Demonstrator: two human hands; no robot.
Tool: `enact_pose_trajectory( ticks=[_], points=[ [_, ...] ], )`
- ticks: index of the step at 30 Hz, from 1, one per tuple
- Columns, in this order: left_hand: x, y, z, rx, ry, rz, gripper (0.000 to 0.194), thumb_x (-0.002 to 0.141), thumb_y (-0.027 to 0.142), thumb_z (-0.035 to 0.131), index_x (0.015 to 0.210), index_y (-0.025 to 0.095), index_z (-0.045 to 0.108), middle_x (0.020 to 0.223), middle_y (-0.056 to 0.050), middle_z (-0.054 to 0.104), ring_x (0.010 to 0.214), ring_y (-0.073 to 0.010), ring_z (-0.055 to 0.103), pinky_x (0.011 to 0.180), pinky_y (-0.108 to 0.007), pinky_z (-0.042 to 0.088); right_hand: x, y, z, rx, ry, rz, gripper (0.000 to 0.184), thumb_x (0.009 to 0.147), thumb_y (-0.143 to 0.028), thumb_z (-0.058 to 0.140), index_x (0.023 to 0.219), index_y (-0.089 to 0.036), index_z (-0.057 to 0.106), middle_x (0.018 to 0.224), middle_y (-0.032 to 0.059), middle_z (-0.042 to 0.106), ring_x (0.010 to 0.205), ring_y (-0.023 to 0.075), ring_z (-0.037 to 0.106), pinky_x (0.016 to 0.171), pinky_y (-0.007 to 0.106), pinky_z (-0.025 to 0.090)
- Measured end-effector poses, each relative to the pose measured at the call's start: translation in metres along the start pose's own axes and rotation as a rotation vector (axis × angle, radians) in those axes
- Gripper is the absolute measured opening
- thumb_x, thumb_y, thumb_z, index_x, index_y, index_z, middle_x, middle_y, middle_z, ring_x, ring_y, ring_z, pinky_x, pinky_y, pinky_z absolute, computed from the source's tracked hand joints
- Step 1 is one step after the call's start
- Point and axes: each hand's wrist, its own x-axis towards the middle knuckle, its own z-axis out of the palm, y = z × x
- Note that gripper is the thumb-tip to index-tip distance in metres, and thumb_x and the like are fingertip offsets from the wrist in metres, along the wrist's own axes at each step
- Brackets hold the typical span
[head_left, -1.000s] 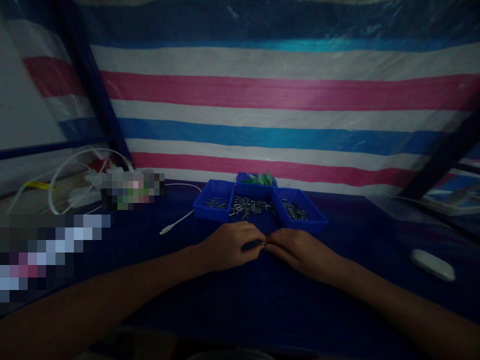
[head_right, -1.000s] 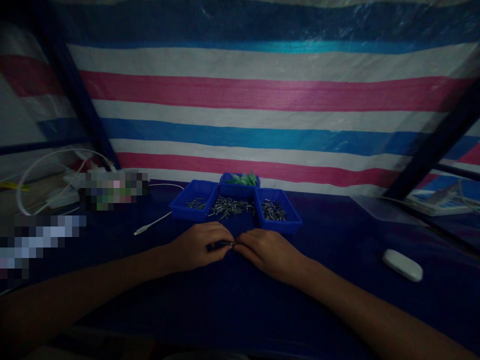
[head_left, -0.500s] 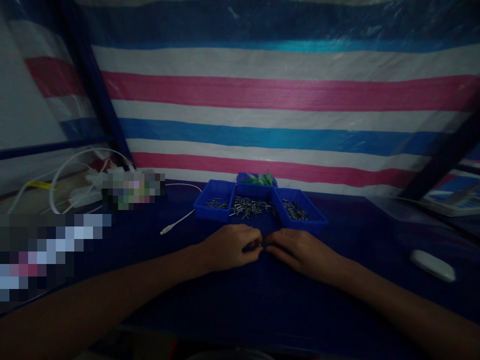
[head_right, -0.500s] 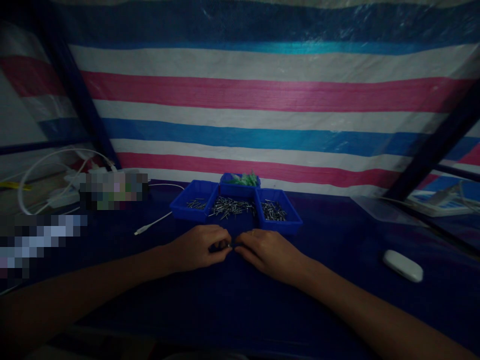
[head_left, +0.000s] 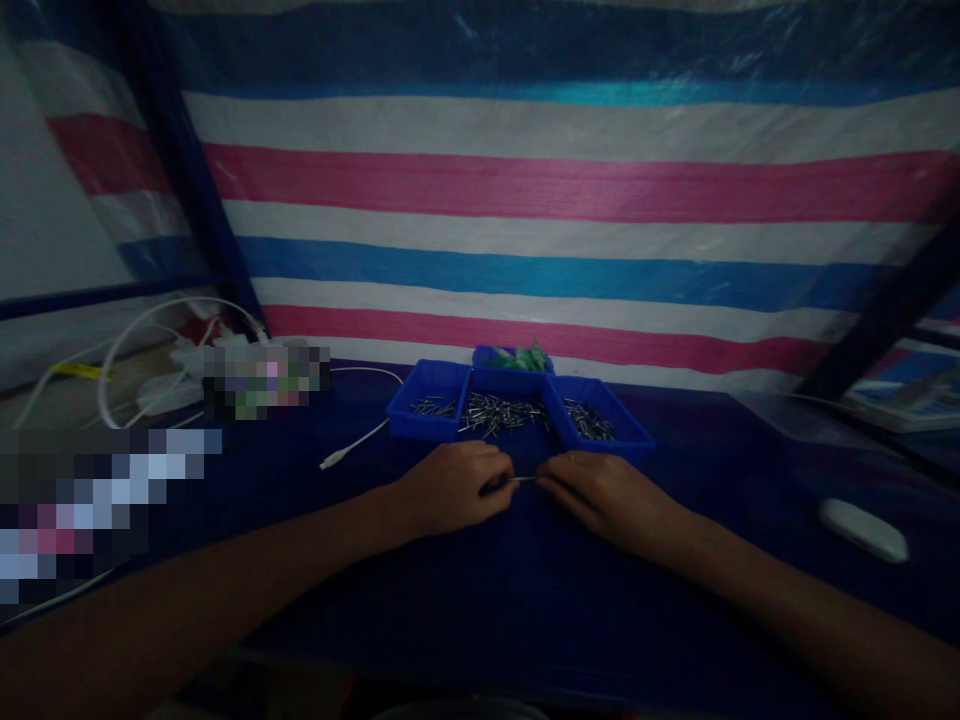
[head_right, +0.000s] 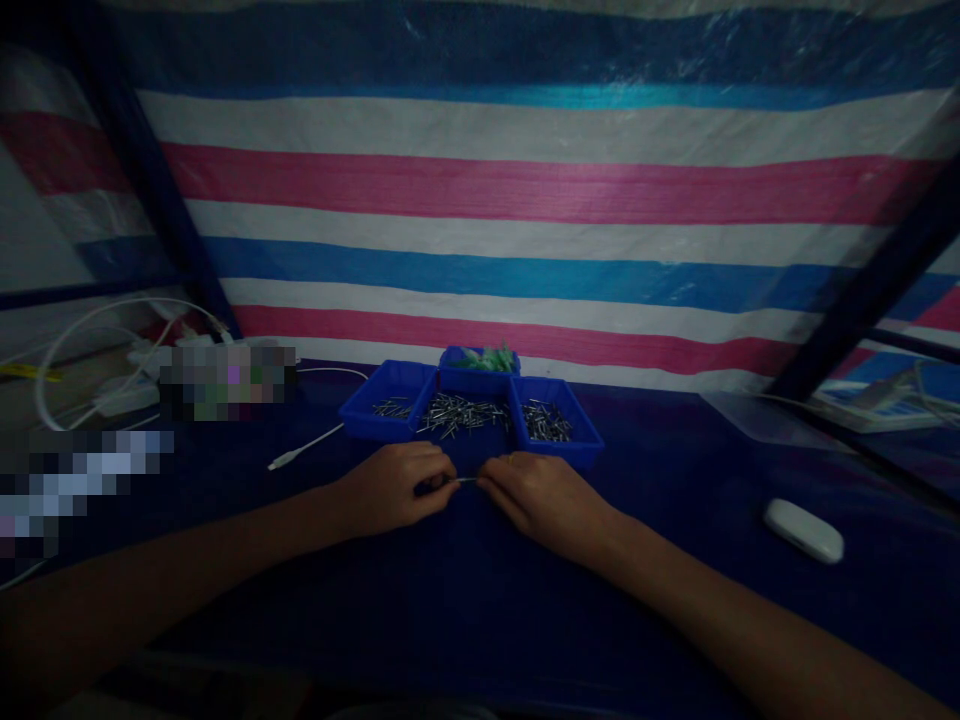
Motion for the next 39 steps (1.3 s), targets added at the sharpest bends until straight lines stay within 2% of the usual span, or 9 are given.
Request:
enact_pose_trajectory(
  ticks=[9,21,27,32,39],
  points=[
    [0.0009,-0.0004,-0.0014,0.064,0.011,0.004,0.011,0.084,0.02,0.047,0.08,0.015,0.056,0.073,0.0,0.058,0.071,-0.0127,0.053,0.065,-0.023,0.04,0.0007,0.0025,0.0028,-0.061,-0.032,0.017,0.019,0.09,-0.023,0.04,0.083,-0.016,0.056,0.072,0.0032,0.058,0.064,0.0139,0.054,0.058,0.025,0.037],
    [-0.0001,-0.0055,0.0013,0.084,0.012,0.001,0.005,0.08,0.018,0.05,0.077,0.016,0.052,0.072,0.002,0.057,0.07,-0.012,0.053,0.062,-0.023,0.039,0.0008,0.0008,-0.0004,-0.025,0.021,0.026,0.016,0.088,-0.02,0.044,0.088,-0.016,0.059,0.077,0.0047,0.061,0.071,0.0158,0.057,0.064,0.027,0.042],
    [0.0004,-0.0027,0.0007,0.108,-0.065,-0.005,0.004,0.082,0.019,0.051,0.08,0.016,0.053,0.075,0.001,0.058,0.072,-0.0128,0.055,0.063,-0.022,0.04,-0.0009,-0.0021,-0.0026,0.023,0.094,-0.041,0.02,0.089,-0.023,0.042,0.091,-0.015,0.061,0.078,0.0059,0.062,0.071,0.0157,0.057,0.066,0.028,0.044],
    [-0.0009,-0.0018,0.003,0.12,-0.108,0.01,0.006,0.084,0.021,0.05,0.083,0.017,0.054,0.076,0.001,0.059,0.072,-0.0134,0.056,0.063,-0.023,0.041,-0.0011,-0.003,-0.0029,0.028,0.087,-0.056,0.022,0.09,-0.023,0.04,0.093,-0.016,0.061,0.08,0.0063,0.062,0.073,0.0157,0.057,0.067,0.028,0.044],
    [-0.0009,-0.0022,0.0003,0.163,-0.071,-0.016,0.011,0.086,0.02,0.044,0.082,0.016,0.053,0.076,0.0,0.059,0.072,-0.014,0.055,0.062,-0.024,0.041,0.0009,0.0026,0.0006,-0.052,0.014,0.015,0.018,0.09,-0.021,0.042,0.087,-0.016,0.059,0.075,0.0049,0.06,0.067,0.0152,0.056,0.062,0.026,0.041]
  ],
)
